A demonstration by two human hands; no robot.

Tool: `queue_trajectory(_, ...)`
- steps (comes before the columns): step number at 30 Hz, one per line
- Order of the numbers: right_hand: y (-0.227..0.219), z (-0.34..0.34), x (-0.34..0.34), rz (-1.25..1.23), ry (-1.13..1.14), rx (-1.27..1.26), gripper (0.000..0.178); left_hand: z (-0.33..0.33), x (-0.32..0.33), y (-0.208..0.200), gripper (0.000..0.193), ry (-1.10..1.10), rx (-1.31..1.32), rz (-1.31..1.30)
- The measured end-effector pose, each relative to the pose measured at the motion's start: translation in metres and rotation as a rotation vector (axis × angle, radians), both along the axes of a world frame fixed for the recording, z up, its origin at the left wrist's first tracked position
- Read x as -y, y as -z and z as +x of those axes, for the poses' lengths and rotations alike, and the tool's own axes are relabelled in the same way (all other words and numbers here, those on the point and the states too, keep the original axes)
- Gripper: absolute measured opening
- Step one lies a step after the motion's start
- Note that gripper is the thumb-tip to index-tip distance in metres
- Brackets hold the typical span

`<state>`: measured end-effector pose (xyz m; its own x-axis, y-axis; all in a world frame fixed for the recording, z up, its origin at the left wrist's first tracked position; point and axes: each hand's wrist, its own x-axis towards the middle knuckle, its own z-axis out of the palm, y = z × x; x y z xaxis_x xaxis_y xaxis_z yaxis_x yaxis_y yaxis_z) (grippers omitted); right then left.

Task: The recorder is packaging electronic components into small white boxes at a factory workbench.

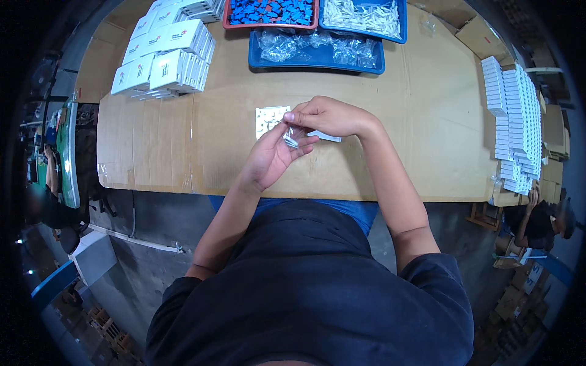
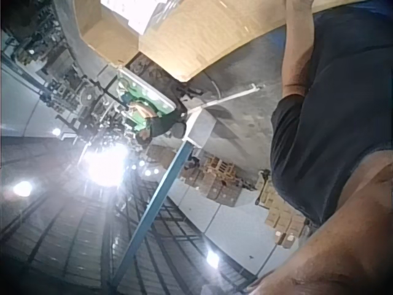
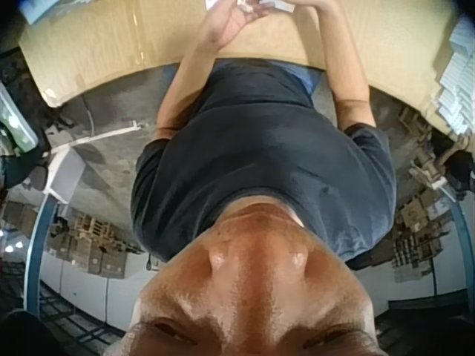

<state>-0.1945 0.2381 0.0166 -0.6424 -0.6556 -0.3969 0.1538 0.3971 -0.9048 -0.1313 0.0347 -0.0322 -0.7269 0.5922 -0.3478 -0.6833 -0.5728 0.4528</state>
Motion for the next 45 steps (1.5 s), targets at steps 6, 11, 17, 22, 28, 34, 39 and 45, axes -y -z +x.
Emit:
queue_trajectory(6,0.001,0.000,0.001,-0.030,0.013,-0.019,0.053,-0.001,0.001,0.002,0.042,0.025,0.036,0.045)
queue_trajectory(11,0.003,-0.004,-0.002,-0.054,0.026,-0.004,0.052,-0.003,0.002,0.003,0.042,0.020,0.059,0.067)
queue_trajectory(17,0.001,-0.006,-0.001,-0.069,0.047,0.016,0.050,-0.005,0.003,0.005,0.040,0.018,0.032,0.063)
queue_trajectory(22,0.003,-0.001,0.003,0.046,-0.112,-0.055,0.052,0.000,0.004,0.020,0.038,0.029,0.004,0.036)
queue_trajectory(28,0.020,-0.028,-0.030,-0.098,0.128,-0.195,0.044,0.001,0.011,0.018,0.053,0.059,0.013,-0.085)
queue_trajectory(34,0.029,-0.111,-0.109,0.318,0.766,-0.833,0.019,0.003,0.020,0.014,0.054,0.066,-0.010,-0.149)
queue_trajectory(39,0.034,-0.155,-0.143,0.464,0.865,-1.009,0.021,0.010,0.023,0.016,0.053,0.072,-0.038,-0.163)
queue_trajectory(45,0.040,-0.169,-0.142,0.778,0.788,-1.096,0.016,0.021,0.027,0.023,0.053,0.091,0.012,-0.162)
